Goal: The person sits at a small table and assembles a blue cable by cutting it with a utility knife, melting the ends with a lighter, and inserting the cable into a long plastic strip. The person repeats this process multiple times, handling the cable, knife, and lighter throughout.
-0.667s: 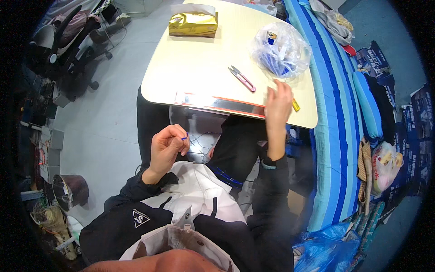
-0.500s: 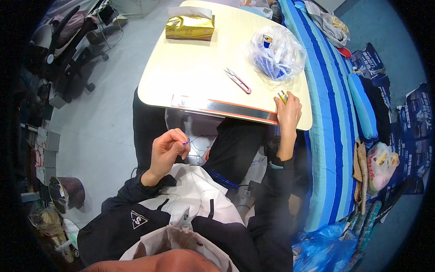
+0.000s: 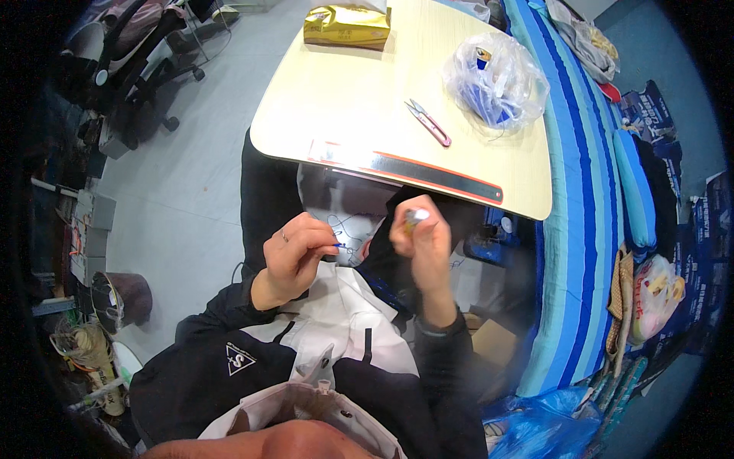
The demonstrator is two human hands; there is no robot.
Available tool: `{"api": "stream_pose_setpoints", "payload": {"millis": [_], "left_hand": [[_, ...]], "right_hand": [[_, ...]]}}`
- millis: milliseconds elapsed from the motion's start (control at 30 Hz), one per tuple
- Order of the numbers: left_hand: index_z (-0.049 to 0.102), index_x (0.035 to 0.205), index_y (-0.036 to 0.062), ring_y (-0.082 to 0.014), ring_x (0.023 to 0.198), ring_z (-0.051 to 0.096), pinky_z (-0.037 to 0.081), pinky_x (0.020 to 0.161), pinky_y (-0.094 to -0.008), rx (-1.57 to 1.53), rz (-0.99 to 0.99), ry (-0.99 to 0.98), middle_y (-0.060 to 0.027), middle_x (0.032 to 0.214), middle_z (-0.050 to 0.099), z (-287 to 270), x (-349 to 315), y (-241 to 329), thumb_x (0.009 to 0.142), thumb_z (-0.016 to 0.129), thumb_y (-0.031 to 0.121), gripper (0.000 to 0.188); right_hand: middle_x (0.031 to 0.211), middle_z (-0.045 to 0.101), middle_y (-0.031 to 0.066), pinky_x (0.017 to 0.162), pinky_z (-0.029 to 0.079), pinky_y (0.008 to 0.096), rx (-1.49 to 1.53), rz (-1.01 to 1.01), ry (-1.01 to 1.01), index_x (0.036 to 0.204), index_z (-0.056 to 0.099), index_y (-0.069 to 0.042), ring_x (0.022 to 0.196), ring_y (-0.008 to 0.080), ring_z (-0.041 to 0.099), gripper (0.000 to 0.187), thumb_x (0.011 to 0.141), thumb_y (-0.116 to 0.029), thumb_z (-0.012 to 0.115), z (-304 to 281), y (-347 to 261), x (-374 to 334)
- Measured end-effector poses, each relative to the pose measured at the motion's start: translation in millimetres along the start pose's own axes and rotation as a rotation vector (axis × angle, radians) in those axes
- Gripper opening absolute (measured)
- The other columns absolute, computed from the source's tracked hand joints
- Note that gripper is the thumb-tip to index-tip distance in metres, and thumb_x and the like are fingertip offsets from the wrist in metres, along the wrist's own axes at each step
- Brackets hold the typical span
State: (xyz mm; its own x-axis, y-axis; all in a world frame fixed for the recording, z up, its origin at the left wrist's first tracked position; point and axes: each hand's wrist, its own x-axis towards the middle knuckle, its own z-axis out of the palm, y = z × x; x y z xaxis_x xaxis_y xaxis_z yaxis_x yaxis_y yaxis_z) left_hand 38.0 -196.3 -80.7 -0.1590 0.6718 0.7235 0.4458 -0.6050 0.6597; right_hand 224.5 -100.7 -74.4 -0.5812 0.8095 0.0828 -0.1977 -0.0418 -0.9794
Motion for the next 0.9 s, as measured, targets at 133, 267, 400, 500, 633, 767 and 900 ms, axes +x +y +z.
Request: {"api": "stream_pose_setpoints", "payload": {"millis": [133, 267, 400, 500, 633, 767, 900], "left_hand": [[0.059, 0.089, -0.0025, -0.0262, 0.064, 0.054, 0.044, 0.055, -0.0322, 0.086, 0.029, -0.038, -0.0118, 0.079, 0.058, -1, -2, -1, 0.068, 0.071, -0.009, 0.025], [0.059, 0.085, -0.0006, -0.0227, 0.062, 0.052, 0.041, 0.053, -0.0286, 0.155, 0.034, -0.037, -0.0113, 0.08, 0.058, -1, -3, -3, 0.071, 0.071, -0.009, 0.02], [0.059, 0.086, -0.001, -0.0233, 0.062, 0.051, 0.041, 0.053, -0.029, 0.136, -0.003, -0.029, -0.0116, 0.078, 0.057, -2, -3, -5, 0.073, 0.07, -0.009, 0.019], [0.058, 0.085, -0.0014, -0.0235, 0.063, 0.051, 0.041, 0.053, -0.0291, 0.138, -0.017, -0.043, -0.0117, 0.078, 0.057, -3, -3, -6, 0.074, 0.069, -0.009, 0.018], [0.058, 0.085, -0.0018, -0.0235, 0.063, 0.052, 0.041, 0.053, -0.0292, 0.145, -0.024, -0.051, -0.0118, 0.078, 0.057, -3, -2, -6, 0.074, 0.069, -0.009, 0.017], [0.058, 0.085, -0.0019, -0.0233, 0.063, 0.052, 0.041, 0.053, -0.0291, 0.147, -0.017, -0.059, -0.0118, 0.078, 0.057, -3, -2, -6, 0.074, 0.069, -0.009, 0.017], [0.059, 0.085, -0.0018, -0.0237, 0.064, 0.053, 0.043, 0.055, -0.0294, 0.147, -0.01, -0.062, -0.0119, 0.078, 0.058, -2, -3, -7, 0.072, 0.068, -0.011, 0.018]], "right_hand": [[0.06, 0.034, -0.0048, 0.044, 0.018, 0.0189, 0.323, 0.204, -0.056, 0.079, 0.047, -0.004, 0.05, 0.0017, 0.025, 0.058, 0.098, -0.057, 0.033, 39, 6, -6], [0.057, 0.036, -0.0041, 0.043, 0.018, 0.0204, 0.248, 0.399, -0.005, 0.069, 0.047, -0.005, 0.048, 0.0028, 0.026, 0.054, 0.098, -0.049, 0.036, 51, 6, -5], [0.054, 0.038, -0.0037, 0.043, 0.021, 0.0212, 0.17, 0.377, -0.047, 0.065, 0.046, -0.005, 0.047, 0.0037, 0.029, 0.056, 0.097, -0.051, 0.036, 51, 10, -6], [0.054, 0.04, -0.003, 0.043, 0.023, 0.0221, 0.079, 0.33, -0.047, 0.064, 0.046, -0.005, 0.047, 0.0045, 0.031, 0.058, 0.096, -0.052, 0.035, 53, 12, -7], [0.054, 0.041, -0.0023, 0.044, 0.025, 0.0228, 0.038, 0.307, -0.047, 0.064, 0.046, -0.005, 0.047, 0.0048, 0.033, 0.058, 0.096, -0.052, 0.034, 54, 12, -6], [0.054, 0.041, -0.002, 0.044, 0.025, 0.0229, 0.003, 0.268, -0.046, 0.064, 0.045, -0.005, 0.047, 0.0047, 0.033, 0.058, 0.097, -0.051, 0.033, 53, 11, -6], [0.054, 0.04, -0.0022, 0.044, 0.025, 0.0227, 0.004, 0.28, -0.035, 0.066, 0.045, -0.004, 0.048, 0.0046, 0.032, 0.057, 0.097, -0.051, 0.034, 52, 12, -8]]}}
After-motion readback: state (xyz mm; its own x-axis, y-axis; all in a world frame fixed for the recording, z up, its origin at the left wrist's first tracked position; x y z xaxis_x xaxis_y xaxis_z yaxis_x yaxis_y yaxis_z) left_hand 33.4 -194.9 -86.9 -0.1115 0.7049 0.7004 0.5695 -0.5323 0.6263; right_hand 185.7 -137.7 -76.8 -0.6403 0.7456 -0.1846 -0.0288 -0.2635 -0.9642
